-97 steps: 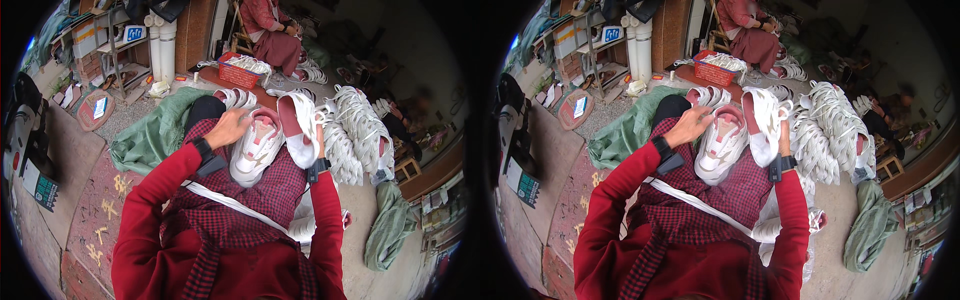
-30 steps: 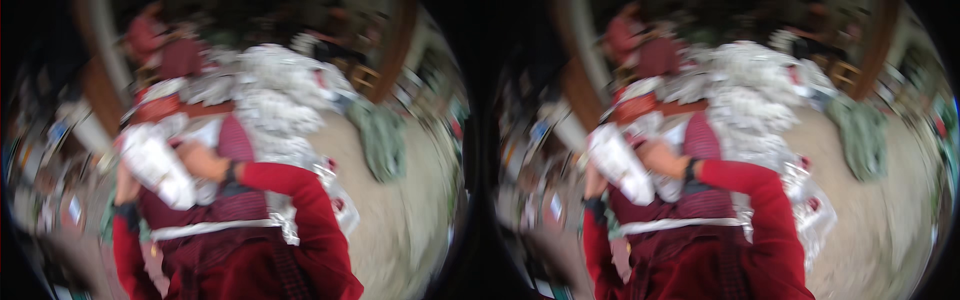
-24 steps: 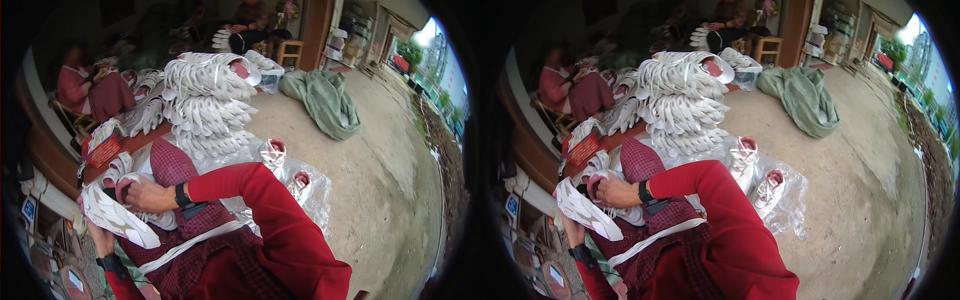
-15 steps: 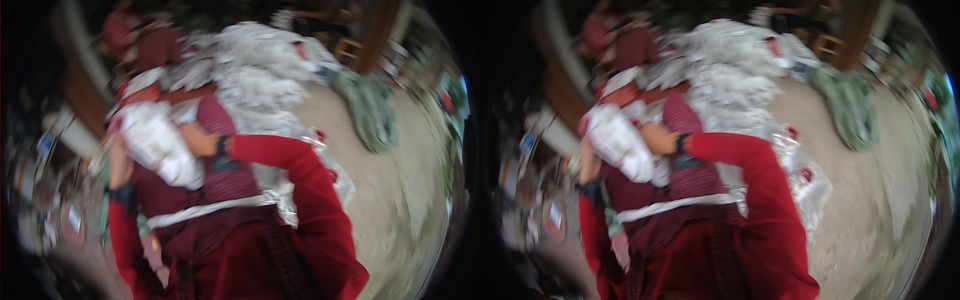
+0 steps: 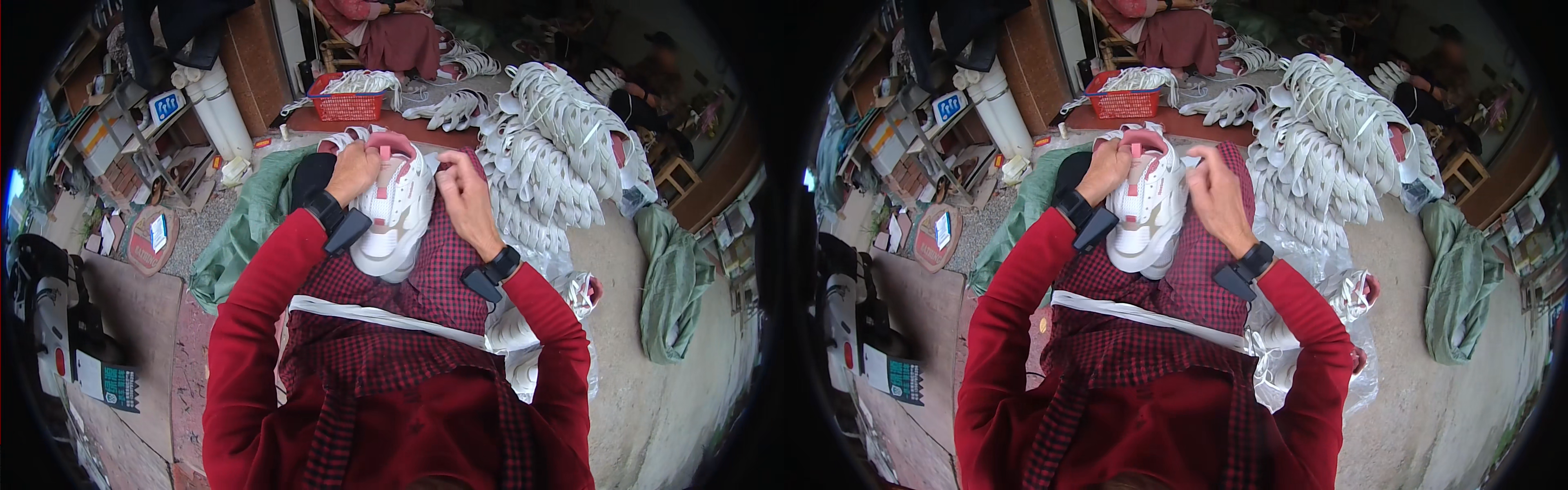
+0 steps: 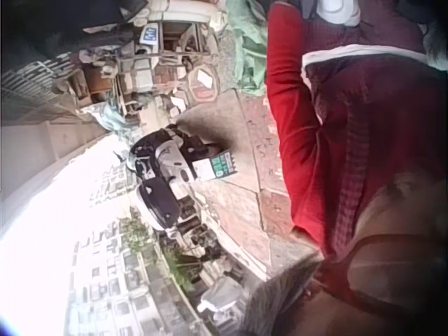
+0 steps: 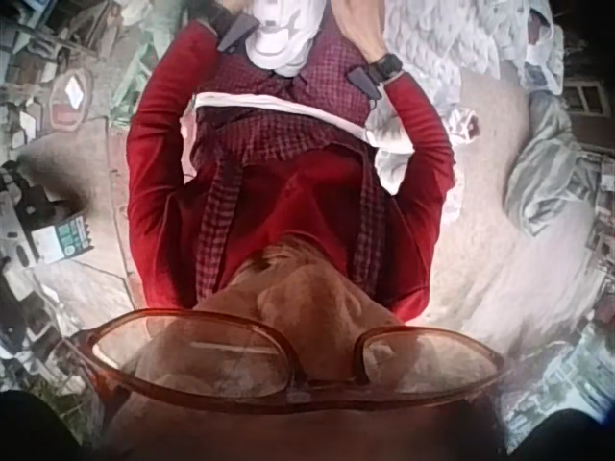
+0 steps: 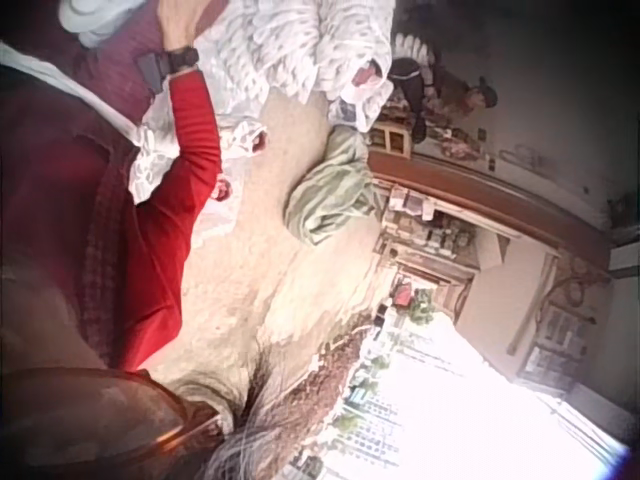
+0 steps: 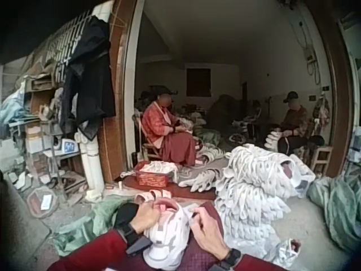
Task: Lacing white and pink athletic shoes by hand.
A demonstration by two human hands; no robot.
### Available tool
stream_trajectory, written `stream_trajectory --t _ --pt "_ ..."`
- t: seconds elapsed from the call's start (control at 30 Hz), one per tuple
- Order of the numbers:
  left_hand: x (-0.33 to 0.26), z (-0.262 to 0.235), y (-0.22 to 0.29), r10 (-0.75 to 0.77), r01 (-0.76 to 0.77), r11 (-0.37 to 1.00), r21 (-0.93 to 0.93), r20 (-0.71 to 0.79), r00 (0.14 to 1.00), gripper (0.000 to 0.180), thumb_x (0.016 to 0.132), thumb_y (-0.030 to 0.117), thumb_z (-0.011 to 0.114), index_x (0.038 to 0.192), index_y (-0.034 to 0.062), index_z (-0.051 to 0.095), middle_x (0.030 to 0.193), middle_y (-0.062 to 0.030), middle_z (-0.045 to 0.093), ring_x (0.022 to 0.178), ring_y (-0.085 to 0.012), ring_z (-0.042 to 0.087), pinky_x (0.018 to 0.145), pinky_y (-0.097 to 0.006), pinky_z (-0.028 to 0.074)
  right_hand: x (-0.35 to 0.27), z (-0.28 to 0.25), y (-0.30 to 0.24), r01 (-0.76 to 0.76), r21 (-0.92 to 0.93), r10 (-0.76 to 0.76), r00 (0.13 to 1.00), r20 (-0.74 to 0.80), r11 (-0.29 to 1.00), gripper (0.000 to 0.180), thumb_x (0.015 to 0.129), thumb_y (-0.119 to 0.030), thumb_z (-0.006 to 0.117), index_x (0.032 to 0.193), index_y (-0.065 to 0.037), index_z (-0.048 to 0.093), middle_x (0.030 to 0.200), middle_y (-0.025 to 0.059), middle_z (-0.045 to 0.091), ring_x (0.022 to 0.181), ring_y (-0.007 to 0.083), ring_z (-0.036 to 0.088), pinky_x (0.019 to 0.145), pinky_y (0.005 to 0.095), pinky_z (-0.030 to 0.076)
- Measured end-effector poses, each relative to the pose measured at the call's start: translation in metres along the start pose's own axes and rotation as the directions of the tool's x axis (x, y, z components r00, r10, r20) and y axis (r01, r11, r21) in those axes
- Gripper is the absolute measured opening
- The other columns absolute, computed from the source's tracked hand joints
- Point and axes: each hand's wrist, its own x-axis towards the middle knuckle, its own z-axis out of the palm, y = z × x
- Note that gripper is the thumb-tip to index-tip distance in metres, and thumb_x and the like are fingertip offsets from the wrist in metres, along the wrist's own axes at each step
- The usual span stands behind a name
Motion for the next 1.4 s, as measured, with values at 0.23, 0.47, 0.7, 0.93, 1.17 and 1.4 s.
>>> stream_trajectory --t 0.23,0.47,0.7,0.93,1.17,1.4 --pt "-0.029 -0.032 0.046 0.042 -0.035 0.950 0.310 -0.014 0.999 0.050 0.095 0.036 0.042 0.097 -0.0083 0.065 0.095 -0.0326 0.067 0.096 -0.0480 0.065 0.092 -0.054 0.048 0.015 0.018 -0.006 0.211 -0.416 -0.138 0.970 0.199 0.885 0.063 0.082 -0.028 0.068 0.137 -0.009 0.044 0.103 0.0276 0.060 0.097 0.0450 0.061 0.087 0.0511 0.049" --pt "-0.030 -0.006 -0.007 0.123 -0.119 0.987 0.105 -0.034 0.992 0.041 0.098 0.027 0.044 0.092 -0.0077 0.064 0.086 -0.0343 0.064 0.087 -0.0502 0.064 0.080 -0.055 0.050 0.030 0.013 -0.002 0.248 -0.416 -0.101 0.934 0.344 0.875 0.062 0.082 -0.025 0.062 0.136 -0.003 0.041 0.123 0.0283 0.058 0.113 0.0434 0.058 0.096 0.0474 0.046" --pt "-0.015 -0.014 0.021 0.126 -0.129 0.992 -0.010 -0.168 0.978 0.043 0.097 0.037 0.051 0.096 -0.0039 0.063 0.085 -0.0316 0.066 0.084 -0.0481 0.065 0.076 -0.054 0.051 0.038 0.016 0.018 0.211 -0.361 -0.104 0.950 0.295 0.908 0.063 0.083 -0.026 0.060 0.138 -0.001 0.041 0.121 0.0310 0.059 0.112 0.0462 0.058 0.096 0.0476 0.046" --pt "-0.035 0.005 0.026 0.361 -0.290 0.899 0.327 -0.181 0.915 0.032 0.098 0.027 0.050 0.114 -0.0006 0.052 0.101 -0.0266 0.061 0.083 -0.0452 0.066 0.071 -0.051 0.054 0.034 0.008 0.001 0.159 -0.378 -0.024 0.940 0.339 0.912 0.068 0.086 -0.035 0.065 0.141 -0.004 0.040 0.122 0.0300 0.059 0.111 0.0436 0.060 0.093 0.0477 0.048" --pt "-0.039 -0.012 0.017 0.537 -0.526 0.841 0.130 -0.330 0.777 0.034 0.095 0.023 0.056 0.120 0.0009 0.054 0.105 -0.0246 0.060 0.082 -0.0460 0.062 0.074 -0.051 0.051 0.034 0.012 0.002 0.075 -0.426 0.016 0.978 0.207 0.901 0.060 0.085 -0.031 0.063 0.136 -0.003 0.044 0.110 0.0305 0.063 0.101 0.0442 0.064 0.087 0.0488 0.049" --pt "-0.164 -0.083 -0.008 0.378 -0.368 0.919 -0.142 0.587 0.716 0.008 0.077 0.010 0.075 0.078 0.0049 0.069 0.078 -0.0081 0.061 0.072 -0.0256 0.060 0.076 -0.035 0.047 -0.038 0.015 -0.048 0.479 -0.324 -0.363 0.861 0.357 0.816 0.007 0.084 -0.006 0.064 0.089 -0.001 0.062 0.082 0.0140 0.057 0.081 0.0341 0.059 0.075 0.0427 0.047"
